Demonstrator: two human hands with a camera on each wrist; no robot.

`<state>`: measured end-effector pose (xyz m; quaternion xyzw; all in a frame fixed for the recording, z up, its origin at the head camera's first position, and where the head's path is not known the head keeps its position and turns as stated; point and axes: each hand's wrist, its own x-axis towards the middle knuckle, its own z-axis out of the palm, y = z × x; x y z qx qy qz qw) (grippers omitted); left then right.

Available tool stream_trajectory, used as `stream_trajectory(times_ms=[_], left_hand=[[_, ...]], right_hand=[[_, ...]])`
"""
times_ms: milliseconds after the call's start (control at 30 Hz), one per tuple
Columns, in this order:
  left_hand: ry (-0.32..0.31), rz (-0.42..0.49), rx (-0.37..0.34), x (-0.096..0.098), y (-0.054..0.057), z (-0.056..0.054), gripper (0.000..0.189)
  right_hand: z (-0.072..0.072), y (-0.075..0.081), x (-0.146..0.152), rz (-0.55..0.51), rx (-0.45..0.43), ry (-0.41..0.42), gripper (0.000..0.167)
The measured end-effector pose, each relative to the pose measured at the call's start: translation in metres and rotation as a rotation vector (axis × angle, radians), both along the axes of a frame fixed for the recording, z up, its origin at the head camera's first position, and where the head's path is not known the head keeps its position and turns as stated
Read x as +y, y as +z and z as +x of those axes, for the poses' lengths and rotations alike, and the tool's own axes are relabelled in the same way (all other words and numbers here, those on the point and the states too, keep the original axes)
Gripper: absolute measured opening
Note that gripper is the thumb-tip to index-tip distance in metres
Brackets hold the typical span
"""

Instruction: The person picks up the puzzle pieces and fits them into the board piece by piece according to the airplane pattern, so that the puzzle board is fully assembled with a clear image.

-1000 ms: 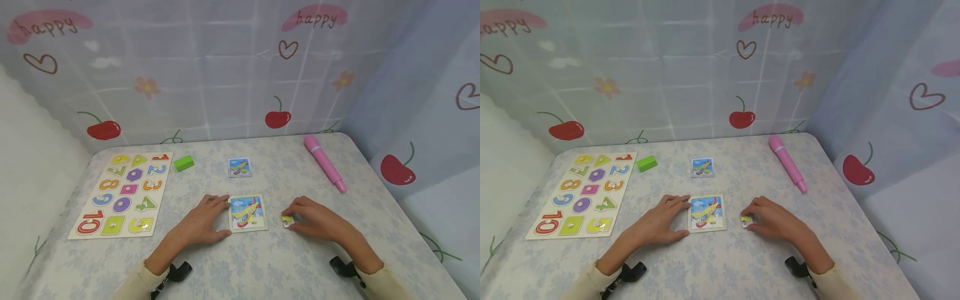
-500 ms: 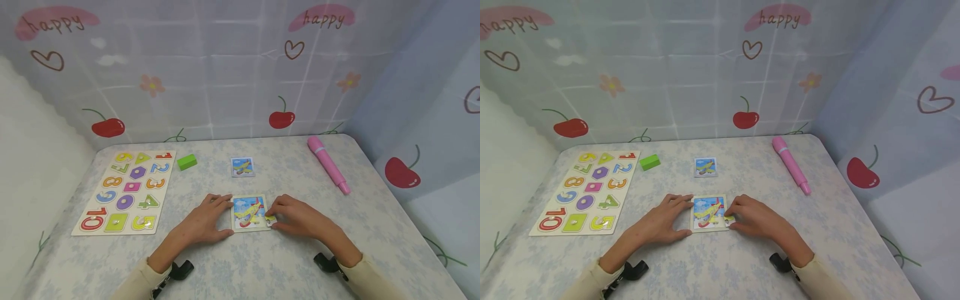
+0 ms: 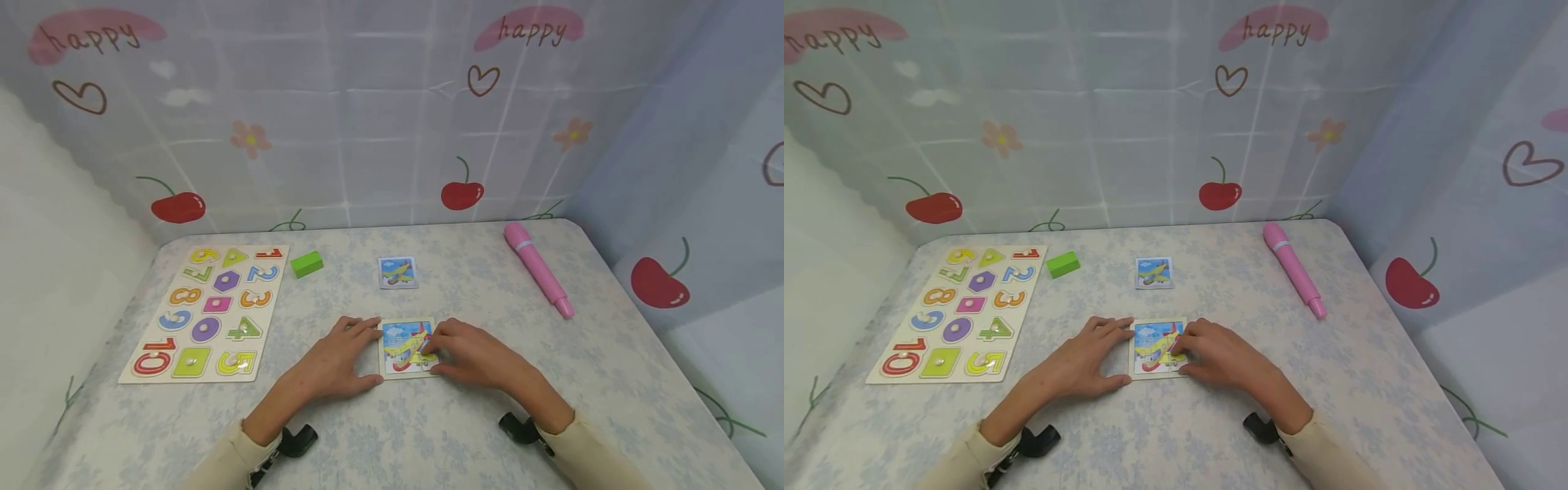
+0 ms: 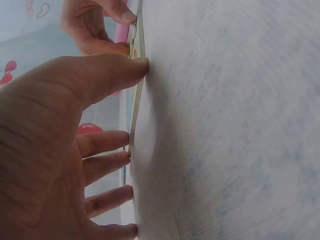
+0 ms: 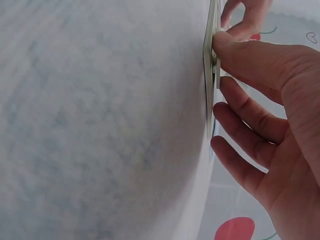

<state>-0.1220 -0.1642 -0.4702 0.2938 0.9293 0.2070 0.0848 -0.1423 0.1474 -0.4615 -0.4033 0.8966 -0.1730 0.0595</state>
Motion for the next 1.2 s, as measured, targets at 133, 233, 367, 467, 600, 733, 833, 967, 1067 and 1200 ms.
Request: stream_trajectory(times_ms=[133, 233, 367, 467, 600, 733, 833, 967, 1067, 1200], left_hand=[[0.002, -0.005, -0.001, 0.000, 0.000, 0.000, 0.075], [0.004, -0.012, -0.002, -0.001, 0.001, 0.000, 0.075], [0.005, -0.015, 0.005, -0.003, 0.001, 0.000, 0.076], [0.006, -0.013, 0.012, -0.004, 0.000, -0.001, 0.076], [0.013, -0.014, 0.014, -0.004, -0.002, -0.001, 0.076], [0.016, -0.017, 0.022, -0.004, -0.002, -0.001, 0.076], [0.016, -0.028, 0.031, -0.004, -0.002, 0.000, 0.076], [0.027, -0.039, 0.021, -0.004, 0.000, -0.001, 0.076], [0.053, -0.017, -0.040, -0.006, 0.004, -0.002, 0.077], [0.101, 0.002, -0.079, -0.011, 0.013, -0.003, 0.081]], right_hand=[[0.001, -0.001, -0.002, 0.001, -0.007, -0.002, 0.022], [0.001, -0.001, -0.004, -0.003, -0.016, -0.003, 0.020], [0.000, -0.002, -0.007, -0.001, -0.013, -0.009, 0.019], [0.000, -0.002, -0.010, 0.002, -0.002, -0.012, 0.018], [0.001, -0.003, -0.014, 0.010, 0.016, -0.016, 0.016], [0.004, -0.003, -0.014, 0.015, 0.045, -0.023, 0.015], [0.009, -0.003, -0.013, 0.015, 0.050, -0.016, 0.016], [0.014, -0.001, -0.006, 0.000, 0.027, 0.023, 0.022], [0.014, 0.002, 0.003, -0.023, 0.014, 0.043, 0.028], [0.013, 0.007, 0.018, -0.013, 0.030, -0.027, 0.046]])
